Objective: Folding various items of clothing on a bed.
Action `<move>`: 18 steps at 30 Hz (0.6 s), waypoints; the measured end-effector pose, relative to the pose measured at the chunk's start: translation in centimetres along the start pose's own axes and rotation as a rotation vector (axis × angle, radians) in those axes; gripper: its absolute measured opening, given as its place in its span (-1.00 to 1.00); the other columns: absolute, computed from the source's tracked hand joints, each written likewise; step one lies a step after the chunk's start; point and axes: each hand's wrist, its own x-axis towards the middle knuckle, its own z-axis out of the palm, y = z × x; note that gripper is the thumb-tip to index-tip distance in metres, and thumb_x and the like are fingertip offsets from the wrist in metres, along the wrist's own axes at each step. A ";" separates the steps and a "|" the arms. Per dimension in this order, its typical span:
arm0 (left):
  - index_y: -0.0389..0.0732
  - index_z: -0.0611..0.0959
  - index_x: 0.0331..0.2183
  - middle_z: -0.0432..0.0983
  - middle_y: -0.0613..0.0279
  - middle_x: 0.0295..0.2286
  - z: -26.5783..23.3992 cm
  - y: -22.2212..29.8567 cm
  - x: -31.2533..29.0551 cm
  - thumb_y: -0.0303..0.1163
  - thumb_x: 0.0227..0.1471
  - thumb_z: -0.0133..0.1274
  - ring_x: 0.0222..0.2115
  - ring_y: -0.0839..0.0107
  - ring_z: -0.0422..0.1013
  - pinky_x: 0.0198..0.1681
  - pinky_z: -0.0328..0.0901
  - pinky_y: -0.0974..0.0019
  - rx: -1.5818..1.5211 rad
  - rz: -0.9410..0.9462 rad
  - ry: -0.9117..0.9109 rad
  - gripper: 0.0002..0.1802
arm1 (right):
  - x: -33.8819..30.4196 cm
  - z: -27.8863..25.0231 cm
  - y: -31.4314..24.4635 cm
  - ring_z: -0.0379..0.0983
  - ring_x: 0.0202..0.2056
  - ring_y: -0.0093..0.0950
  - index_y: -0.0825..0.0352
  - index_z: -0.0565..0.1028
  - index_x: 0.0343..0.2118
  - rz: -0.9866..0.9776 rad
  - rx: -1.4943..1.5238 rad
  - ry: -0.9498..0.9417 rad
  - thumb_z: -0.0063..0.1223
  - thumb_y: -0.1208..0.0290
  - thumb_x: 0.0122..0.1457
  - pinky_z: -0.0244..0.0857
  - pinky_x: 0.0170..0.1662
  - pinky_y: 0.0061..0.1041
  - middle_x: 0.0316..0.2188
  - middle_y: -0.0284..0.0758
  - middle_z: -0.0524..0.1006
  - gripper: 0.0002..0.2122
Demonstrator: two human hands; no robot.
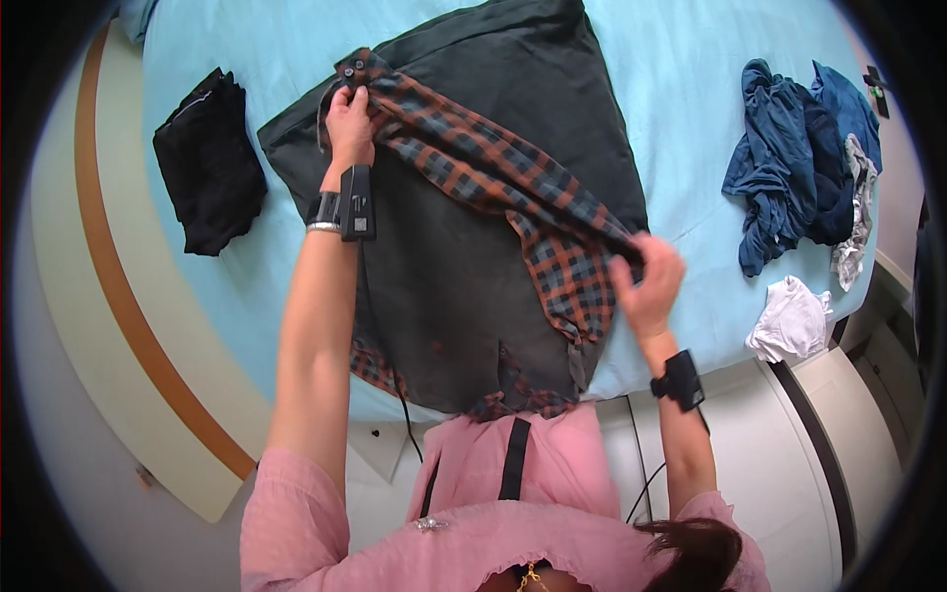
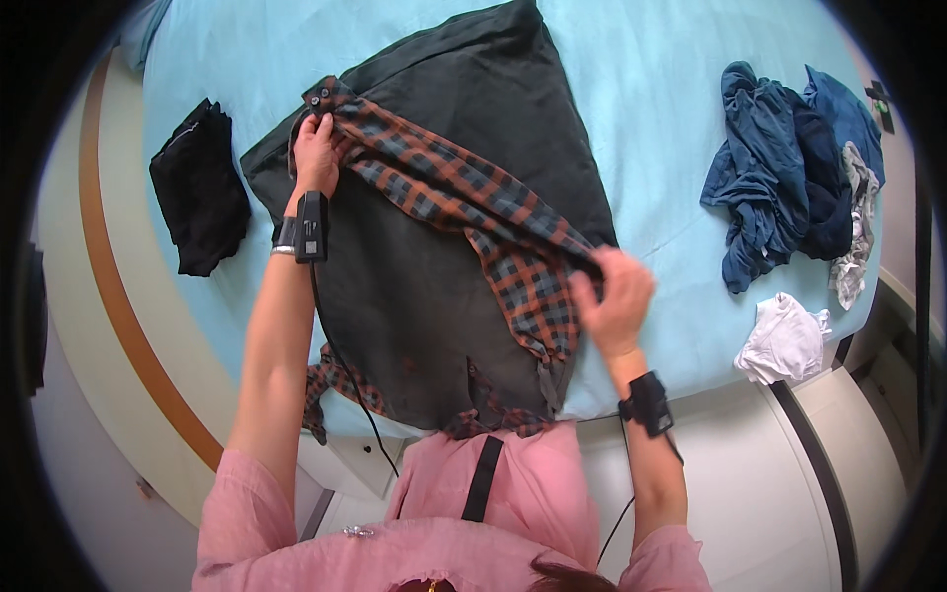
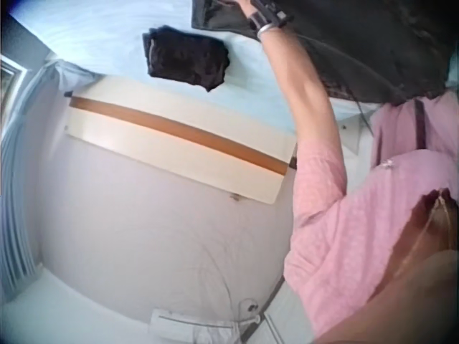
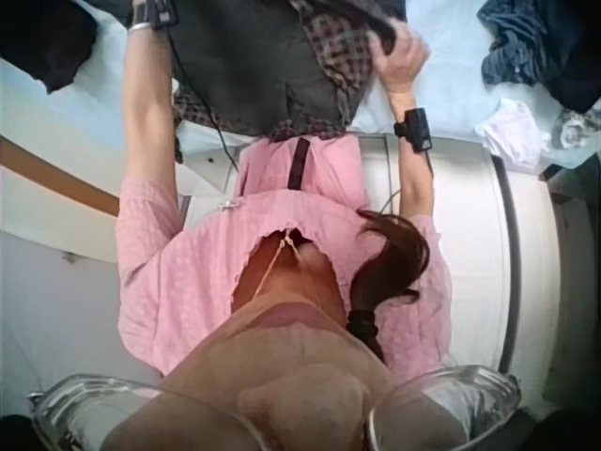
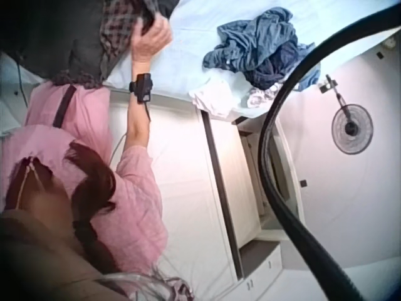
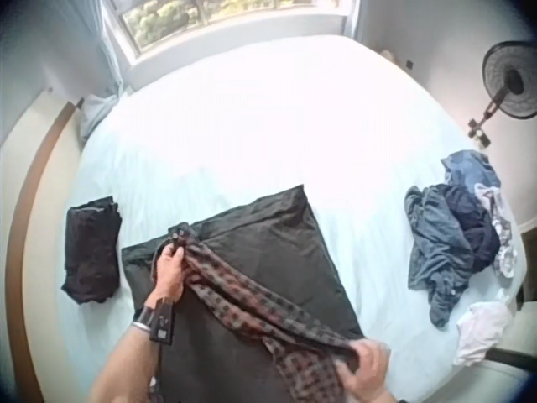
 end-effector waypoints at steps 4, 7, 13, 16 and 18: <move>-0.28 0.41 -0.26 0.44 0.26 -0.56 0.0 0.8 0.6 -0.42 0.04 -0.12 -0.67 0.58 0.36 -0.71 0.29 0.52 0.324 0.279 0.165 -0.81 | -6.2 -0.1 -5.6 0.26 -0.24 -0.30 0.32 0.33 -0.16 -0.157 0.119 -0.496 0.19 0.24 -0.21 0.10 -0.19 -0.33 -0.29 -0.25 0.33 -0.49; -0.34 0.41 -0.21 0.45 0.21 -0.54 -1.1 0.8 1.0 -0.26 0.01 -0.04 -0.54 0.49 0.40 -0.51 0.31 0.42 0.585 0.404 0.074 -0.63 | -10.4 1.0 -6.4 0.26 -0.23 -0.32 0.37 0.36 -0.20 -0.033 0.114 -0.501 0.03 0.53 -0.16 0.13 -0.14 -0.30 -0.29 -0.23 0.33 -0.64; -0.25 0.39 -0.18 0.33 0.01 -0.26 0.3 1.2 -5.9 -0.01 -0.10 0.00 -0.17 0.07 0.23 -0.13 0.11 0.06 1.303 0.888 0.461 -0.45 | -11.8 -1.6 -7.3 0.27 -0.24 -0.27 0.36 0.36 -0.20 0.101 0.075 -0.330 0.01 0.58 -0.17 0.16 -0.16 -0.33 -0.32 -0.21 0.35 -0.64; -0.24 0.40 -0.21 0.37 0.08 -0.30 -2.0 -0.9 -7.5 -0.08 -0.13 0.05 -0.17 0.17 0.27 -0.14 0.14 0.10 1.396 0.417 0.690 -0.49 | -12.5 -1.6 -7.4 0.28 -0.28 -0.22 0.36 0.35 -0.22 0.156 -0.049 -0.209 -0.02 0.60 -0.18 0.20 -0.24 -0.35 -0.38 -0.19 0.37 -0.65; -0.26 0.42 -0.25 0.41 0.10 -0.38 -3.4 -1.4 -7.3 -0.11 -0.14 0.07 -0.28 0.18 0.33 -0.21 0.20 0.14 1.253 0.305 0.534 -0.52 | -13.7 -1.2 -6.6 0.27 -0.30 -0.21 0.36 0.36 -0.26 0.293 0.038 -0.353 -0.07 0.63 -0.18 0.20 -0.28 -0.33 -0.39 -0.20 0.37 -0.69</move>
